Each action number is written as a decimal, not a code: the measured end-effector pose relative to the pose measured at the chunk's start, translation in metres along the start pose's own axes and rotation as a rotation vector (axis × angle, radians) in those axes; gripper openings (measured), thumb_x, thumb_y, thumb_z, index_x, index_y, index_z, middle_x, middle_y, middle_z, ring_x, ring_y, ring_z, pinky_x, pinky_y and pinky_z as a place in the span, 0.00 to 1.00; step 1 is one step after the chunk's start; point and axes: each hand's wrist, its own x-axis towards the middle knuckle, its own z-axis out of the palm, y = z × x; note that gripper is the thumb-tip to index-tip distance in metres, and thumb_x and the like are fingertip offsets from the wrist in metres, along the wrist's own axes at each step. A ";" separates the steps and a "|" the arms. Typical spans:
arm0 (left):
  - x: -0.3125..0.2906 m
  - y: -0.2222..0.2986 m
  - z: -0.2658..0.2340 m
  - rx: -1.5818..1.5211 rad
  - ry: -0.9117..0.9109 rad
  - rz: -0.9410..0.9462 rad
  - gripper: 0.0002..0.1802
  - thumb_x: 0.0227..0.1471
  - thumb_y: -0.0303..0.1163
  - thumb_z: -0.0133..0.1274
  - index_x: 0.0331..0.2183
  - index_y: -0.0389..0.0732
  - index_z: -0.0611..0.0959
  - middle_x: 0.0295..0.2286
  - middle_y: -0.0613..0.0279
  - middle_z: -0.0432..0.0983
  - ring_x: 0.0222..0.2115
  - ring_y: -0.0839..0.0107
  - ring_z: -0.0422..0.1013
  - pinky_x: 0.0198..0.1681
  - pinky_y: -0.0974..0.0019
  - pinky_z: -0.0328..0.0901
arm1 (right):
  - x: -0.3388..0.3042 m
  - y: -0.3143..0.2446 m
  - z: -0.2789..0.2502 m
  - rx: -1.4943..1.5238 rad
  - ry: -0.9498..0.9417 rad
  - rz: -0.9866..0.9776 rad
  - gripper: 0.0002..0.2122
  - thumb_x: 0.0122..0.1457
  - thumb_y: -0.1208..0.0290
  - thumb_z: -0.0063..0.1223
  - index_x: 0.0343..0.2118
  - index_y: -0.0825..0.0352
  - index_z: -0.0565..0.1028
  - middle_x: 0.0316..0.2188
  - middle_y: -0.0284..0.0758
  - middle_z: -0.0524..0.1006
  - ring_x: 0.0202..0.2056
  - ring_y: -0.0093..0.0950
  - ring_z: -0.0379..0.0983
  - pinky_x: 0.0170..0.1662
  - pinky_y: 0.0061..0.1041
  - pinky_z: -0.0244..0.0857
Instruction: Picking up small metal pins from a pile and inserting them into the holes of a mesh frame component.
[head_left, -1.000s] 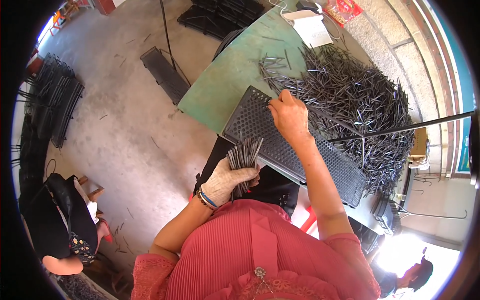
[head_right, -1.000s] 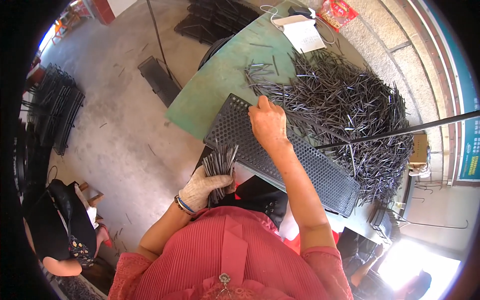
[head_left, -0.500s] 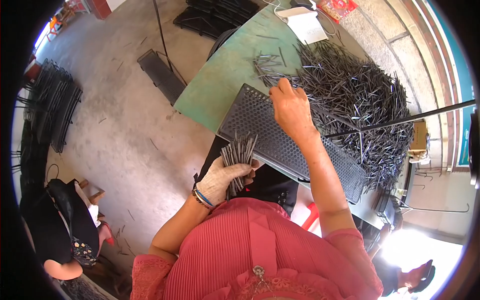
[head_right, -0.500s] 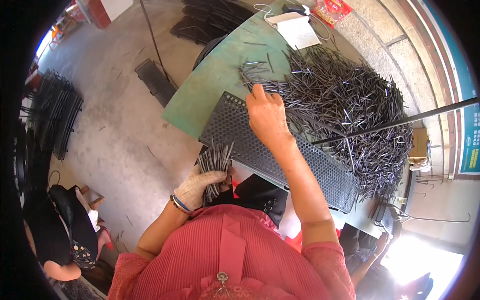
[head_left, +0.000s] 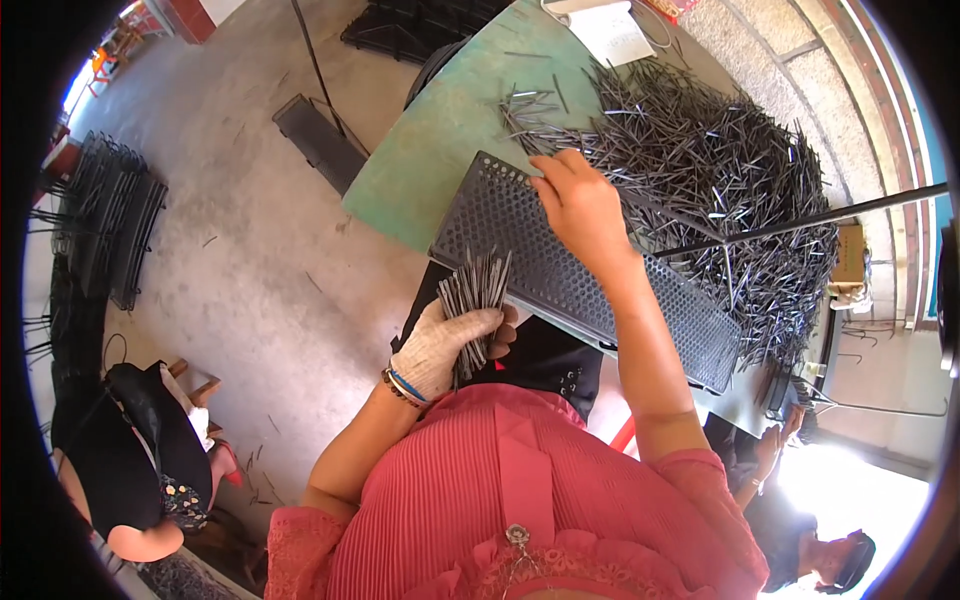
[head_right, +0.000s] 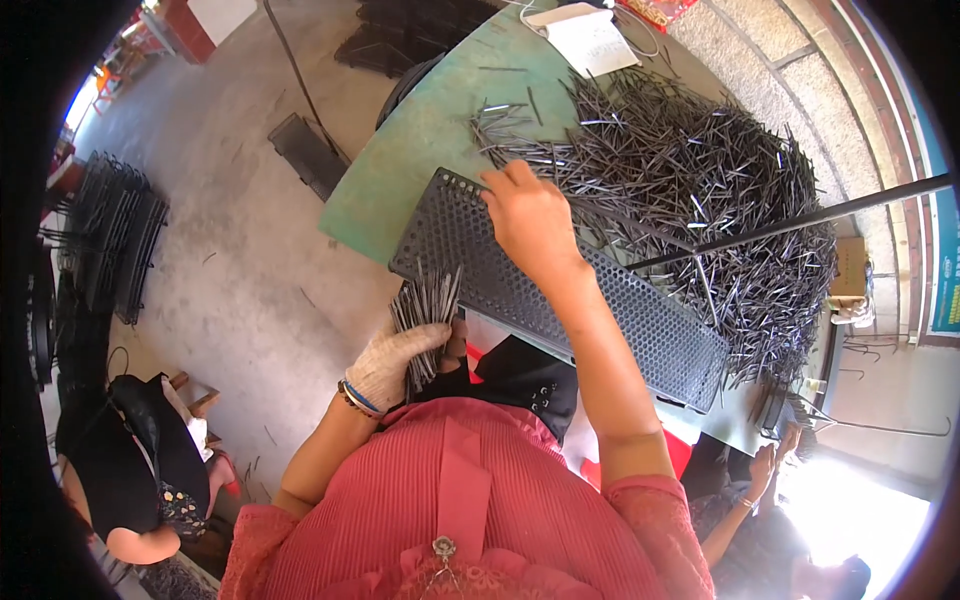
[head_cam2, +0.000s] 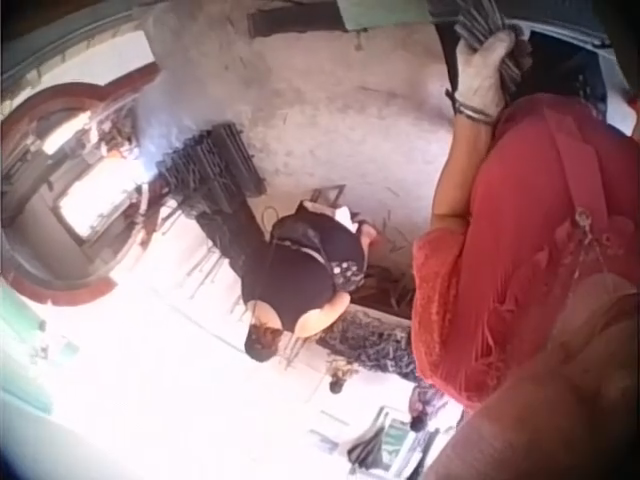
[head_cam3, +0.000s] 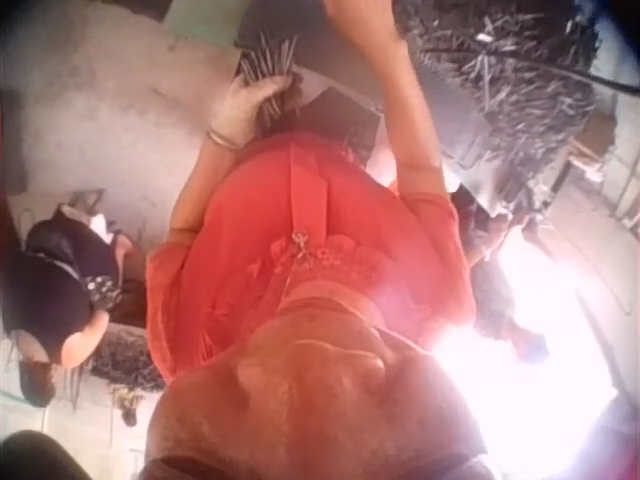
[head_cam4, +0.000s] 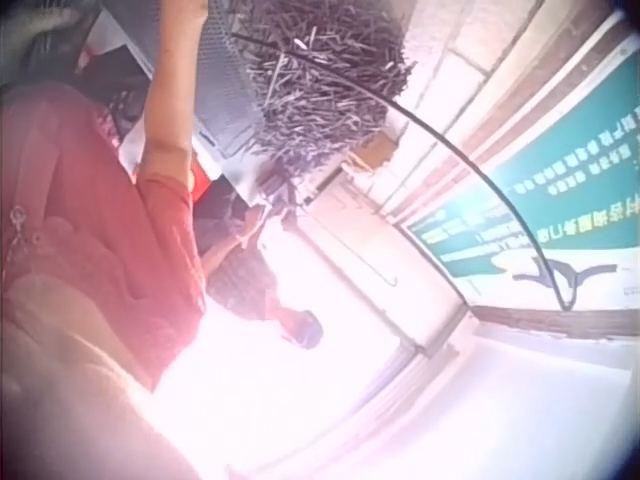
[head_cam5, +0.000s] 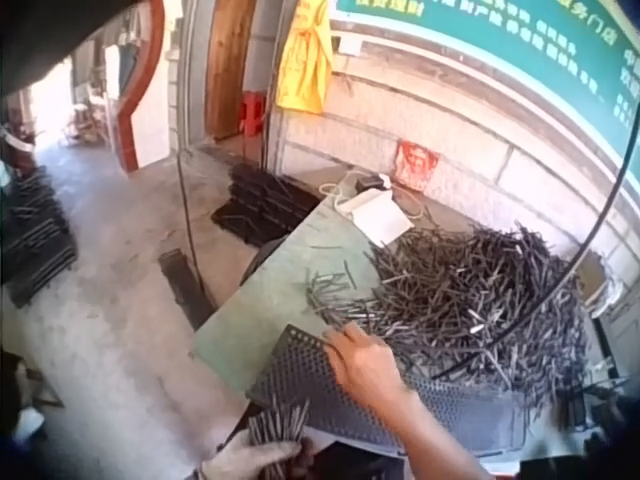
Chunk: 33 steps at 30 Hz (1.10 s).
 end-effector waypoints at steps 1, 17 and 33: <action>-0.001 -0.001 0.001 -0.007 0.006 0.013 0.13 0.51 0.29 0.55 0.39 0.34 0.77 0.33 0.60 0.77 0.31 0.71 0.74 0.34 0.67 0.72 | -0.005 -0.005 -0.008 0.200 -0.099 0.101 0.10 0.56 0.70 0.57 0.39 0.68 0.78 0.30 0.38 0.76 0.27 0.32 0.74 0.30 0.26 0.67; 0.014 -0.009 0.012 -0.004 0.050 0.043 0.16 0.54 0.32 0.54 0.44 0.36 0.74 0.35 0.55 0.78 0.32 0.68 0.76 0.32 0.65 0.73 | -0.039 -0.006 -0.015 0.960 0.213 0.604 0.08 0.56 0.73 0.59 0.37 0.70 0.79 0.27 0.32 0.79 0.29 0.18 0.73 0.35 0.18 0.68; 0.006 -0.006 0.006 0.035 0.060 -0.089 0.13 0.53 0.32 0.53 0.36 0.31 0.78 0.29 0.53 0.78 0.28 0.65 0.75 0.31 0.63 0.73 | -0.026 0.013 0.023 0.400 0.358 0.308 0.09 0.52 0.74 0.62 0.36 0.67 0.78 0.30 0.38 0.80 0.28 0.31 0.77 0.33 0.26 0.71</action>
